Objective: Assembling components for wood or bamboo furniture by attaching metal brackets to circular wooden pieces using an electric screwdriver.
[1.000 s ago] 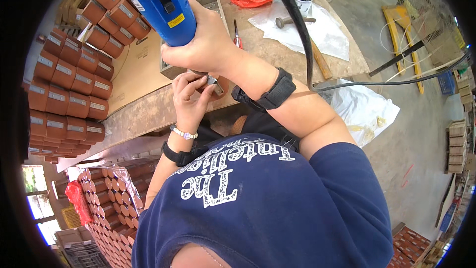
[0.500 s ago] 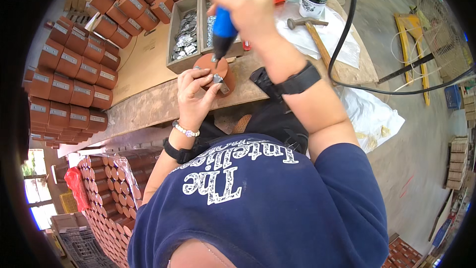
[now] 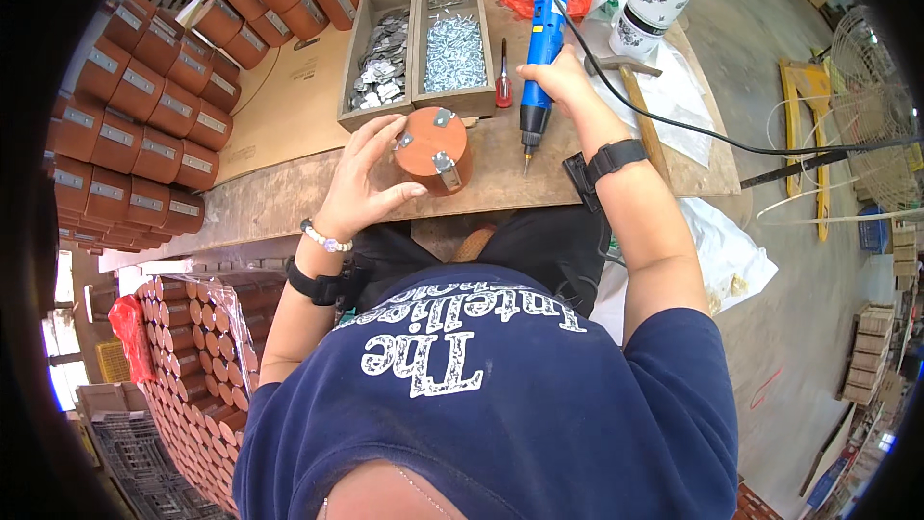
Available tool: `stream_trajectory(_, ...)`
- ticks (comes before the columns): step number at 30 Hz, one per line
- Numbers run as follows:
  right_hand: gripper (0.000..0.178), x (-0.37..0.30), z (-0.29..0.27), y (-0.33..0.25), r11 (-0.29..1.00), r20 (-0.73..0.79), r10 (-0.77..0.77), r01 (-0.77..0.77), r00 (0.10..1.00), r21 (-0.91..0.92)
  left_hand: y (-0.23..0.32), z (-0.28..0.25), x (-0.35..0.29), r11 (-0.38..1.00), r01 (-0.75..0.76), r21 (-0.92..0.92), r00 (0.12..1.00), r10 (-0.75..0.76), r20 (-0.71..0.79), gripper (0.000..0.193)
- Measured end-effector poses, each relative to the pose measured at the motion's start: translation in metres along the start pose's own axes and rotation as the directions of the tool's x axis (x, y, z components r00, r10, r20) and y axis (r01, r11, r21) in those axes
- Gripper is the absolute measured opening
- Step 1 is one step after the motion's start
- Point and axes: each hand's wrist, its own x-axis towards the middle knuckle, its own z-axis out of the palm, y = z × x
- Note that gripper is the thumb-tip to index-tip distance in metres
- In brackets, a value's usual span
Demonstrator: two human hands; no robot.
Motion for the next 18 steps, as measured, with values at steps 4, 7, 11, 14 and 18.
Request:
stream_trajectory(4, 0.059, -0.004, 0.001, 0.004, 0.994, 0.01, -0.05, 0.051, 0.999, -0.099, 0.001, 0.003, -0.005, 0.998, 0.011, 0.059, 0.997, -0.007, -0.074, 0.062)
stream_trajectory(7, 0.06, -0.004, -0.002, 0.01, 0.858, 0.048, -0.1, 0.111, 0.994, -0.502, 0.002, 0.005, -0.004, 0.999, 0.001, 0.035, 0.994, 0.003, -0.111, 0.056)
stream_trajectory(11, 0.042, -0.042, 0.014, -0.021, 0.651, 0.219, -0.44, 0.477, 0.871, -0.59, 0.0, 0.007, -0.005, 1.0, -0.02, 0.023, 0.991, 0.023, -0.134, 0.056)
stream_trajectory(14, 0.03, -0.079, 0.032, -0.052, 0.647, 0.384, -0.378, 0.538, 0.842, -0.541, 0.004, 0.007, -0.005, 1.0, 0.001, 0.005, 0.99, 0.0, -0.14, 0.055)
stream_trajectory(18, 0.026, -0.09, 0.04, -0.048, 0.585, 0.429, -0.53, 0.682, 0.732, -0.439, 0.002, 0.008, -0.006, 0.998, -0.008, 0.063, 0.989, 0.017, -0.144, 0.054)
